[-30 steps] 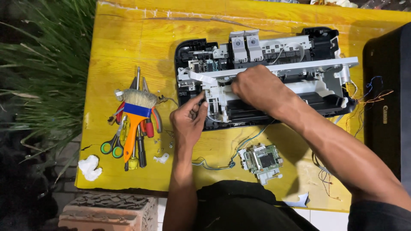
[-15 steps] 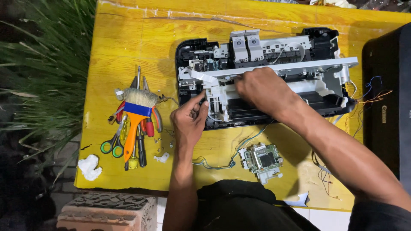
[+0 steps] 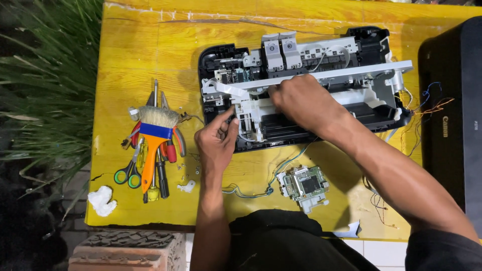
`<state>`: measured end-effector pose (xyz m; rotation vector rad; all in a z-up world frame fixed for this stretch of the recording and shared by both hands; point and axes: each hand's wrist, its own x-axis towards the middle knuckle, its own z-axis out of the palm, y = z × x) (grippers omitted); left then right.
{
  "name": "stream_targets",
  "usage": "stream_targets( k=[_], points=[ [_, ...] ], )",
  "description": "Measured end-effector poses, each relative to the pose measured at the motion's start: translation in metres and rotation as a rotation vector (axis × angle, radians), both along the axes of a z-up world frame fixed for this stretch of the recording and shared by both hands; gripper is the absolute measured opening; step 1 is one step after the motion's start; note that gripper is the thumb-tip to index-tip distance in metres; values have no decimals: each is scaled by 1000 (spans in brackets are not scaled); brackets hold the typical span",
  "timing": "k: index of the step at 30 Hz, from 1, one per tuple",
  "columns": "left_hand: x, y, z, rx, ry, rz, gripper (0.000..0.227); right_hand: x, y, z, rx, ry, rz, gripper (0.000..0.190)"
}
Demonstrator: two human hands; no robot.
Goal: The person cleans a small white plastic component with a brush and then reassembles it into the internal mechanism of a disassembled printer. They carefully align the part with the printer's carriage and secure it in place.
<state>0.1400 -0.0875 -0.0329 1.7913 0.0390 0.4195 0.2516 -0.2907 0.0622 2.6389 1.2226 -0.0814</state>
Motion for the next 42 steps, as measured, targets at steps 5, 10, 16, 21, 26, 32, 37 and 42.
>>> stream_targets(
  k=[5, 10, 16, 21, 26, 32, 37, 42],
  points=[
    [0, 0, -1, 7, 0, 5, 27, -5, -3, 5, 38, 46, -52, 15],
    [0, -2, 0, 2, 9, 8, 26, -6, 2, -1, -9, 16, -76, 10],
    [0, 0, -2, 8, -5, 13, 27, -7, 8, 0, 15, -89, 11, 12],
    [1, -2, -3, 69, -65, 121, 27, -10, 2, 1, -8, -135, -19, 15],
    [5, -6, -7, 154, -101, 265, 35, -26, -1, 21, 56, -78, -109, 15],
    [10, -14, -4, 203, -119, 231, 41, -17, -16, 13, 325, -255, -119, 10],
    [9, -11, -6, 213, -115, 212, 43, -10, -19, 6, 426, -313, -119, 20],
    [7, -10, -3, 233, -114, 251, 42, -7, -19, 6, 396, -349, -89, 20]
  ],
)
